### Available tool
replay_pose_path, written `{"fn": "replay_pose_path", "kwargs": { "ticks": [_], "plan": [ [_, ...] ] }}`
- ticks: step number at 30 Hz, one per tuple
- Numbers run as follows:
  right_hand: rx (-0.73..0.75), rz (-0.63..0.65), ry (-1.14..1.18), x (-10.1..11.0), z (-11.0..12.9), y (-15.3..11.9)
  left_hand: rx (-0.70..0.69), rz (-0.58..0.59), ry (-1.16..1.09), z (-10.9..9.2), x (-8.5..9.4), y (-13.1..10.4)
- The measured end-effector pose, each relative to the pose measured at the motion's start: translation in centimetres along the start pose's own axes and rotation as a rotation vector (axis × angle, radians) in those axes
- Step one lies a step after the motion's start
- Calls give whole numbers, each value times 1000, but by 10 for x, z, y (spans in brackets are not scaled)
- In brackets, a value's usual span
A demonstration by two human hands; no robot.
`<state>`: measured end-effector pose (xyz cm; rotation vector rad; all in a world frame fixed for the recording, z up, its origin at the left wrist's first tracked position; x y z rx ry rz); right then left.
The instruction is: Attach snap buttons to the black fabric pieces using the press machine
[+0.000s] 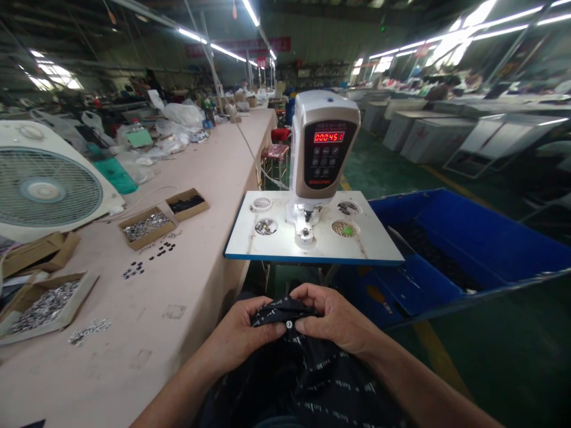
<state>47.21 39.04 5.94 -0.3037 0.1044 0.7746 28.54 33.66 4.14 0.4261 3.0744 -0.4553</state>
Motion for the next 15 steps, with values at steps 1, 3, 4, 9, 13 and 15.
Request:
{"fn": "replay_pose_path", "kwargs": {
  "ticks": [1, 3, 4, 9, 13, 15],
  "plan": [
    [-2, -10, -8, 0, 0, 0, 10, 5, -14, 1, -1, -1],
    [5, -34, -34, -2, -1, 1, 25, 5, -27, 1, -2, -2],
    [12, -46, -50, -2, 0, 1, 27, -1, -25, 1, -2, -3],
    [32, -85, -121, -6, 0, 2, 24, -29, -8, 1, -2, -4],
    [24, -75, -120, -5, -1, 2, 23, -22, 13, 2, -2, -3],
    [18, -71, -119, -4, -2, 1, 28, -22, 24, 2, -3, -3]
  ]
}}
Point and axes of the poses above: each hand's wrist, its own y-axis towards the middle knuckle, its own x-axis out of the back of the hand, z = x × y, the point moved 3 cm from there along y, towards the middle knuckle, and after that the axes turned 2 degrees about y, right-handed, at the moved point
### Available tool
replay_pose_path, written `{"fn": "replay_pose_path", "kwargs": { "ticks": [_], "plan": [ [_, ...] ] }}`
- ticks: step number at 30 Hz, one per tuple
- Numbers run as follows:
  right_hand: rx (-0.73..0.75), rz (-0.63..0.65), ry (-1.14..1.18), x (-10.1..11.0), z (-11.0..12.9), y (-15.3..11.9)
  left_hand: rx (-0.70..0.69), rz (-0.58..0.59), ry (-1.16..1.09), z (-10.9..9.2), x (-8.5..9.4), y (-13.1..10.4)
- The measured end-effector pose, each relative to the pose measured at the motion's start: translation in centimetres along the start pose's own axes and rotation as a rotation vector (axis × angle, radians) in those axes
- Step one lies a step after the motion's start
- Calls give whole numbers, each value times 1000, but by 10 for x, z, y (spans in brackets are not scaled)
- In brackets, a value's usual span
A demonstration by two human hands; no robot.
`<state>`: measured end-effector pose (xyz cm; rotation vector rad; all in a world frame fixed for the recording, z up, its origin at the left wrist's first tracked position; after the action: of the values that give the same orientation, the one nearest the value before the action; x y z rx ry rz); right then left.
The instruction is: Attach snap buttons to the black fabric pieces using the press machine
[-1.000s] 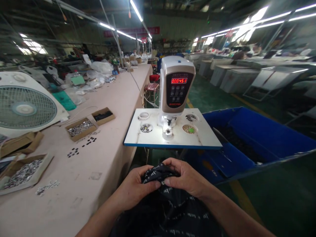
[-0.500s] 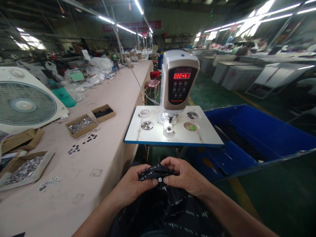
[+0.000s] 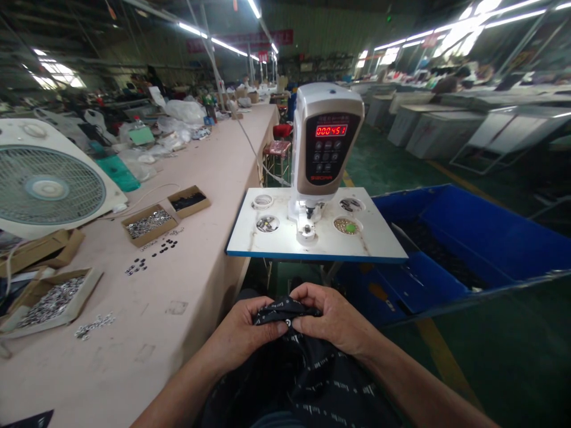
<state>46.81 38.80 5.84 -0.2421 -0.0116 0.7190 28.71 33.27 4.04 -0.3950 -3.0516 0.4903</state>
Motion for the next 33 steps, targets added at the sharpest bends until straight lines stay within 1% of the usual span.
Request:
{"fn": "replay_pose_path", "kwargs": {
  "ticks": [5, 15, 20, 27, 33],
  "plan": [
    [-1, -7, -34, 0, -4, 0, 10, -9, 45, -1, -2, 0],
    [28, -26, -127, -2, -9, -2, 30, 33, 14, -1, -8, -4],
    [42, -5, -100, 0, -13, -3, 40, 68, -9, -2, -10, -4],
    [53, 5, -84, 2, -11, -4, 31, 61, -2, -1, -12, -4],
    [21, 30, -32, 6, -11, -5, 63, 89, 4, -2, -15, -5]
  ]
}}
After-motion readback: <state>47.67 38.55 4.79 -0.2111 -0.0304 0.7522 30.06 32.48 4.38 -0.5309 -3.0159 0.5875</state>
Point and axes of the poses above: each hand's wrist, its own y-axis towards the middle knuckle, its own x-axis out of the back of the hand, z = x × y, the point moved 3 cm from there along y, towards the middle knuckle, and after that the axes turned 2 degrees about y, right-handed, at the moved point
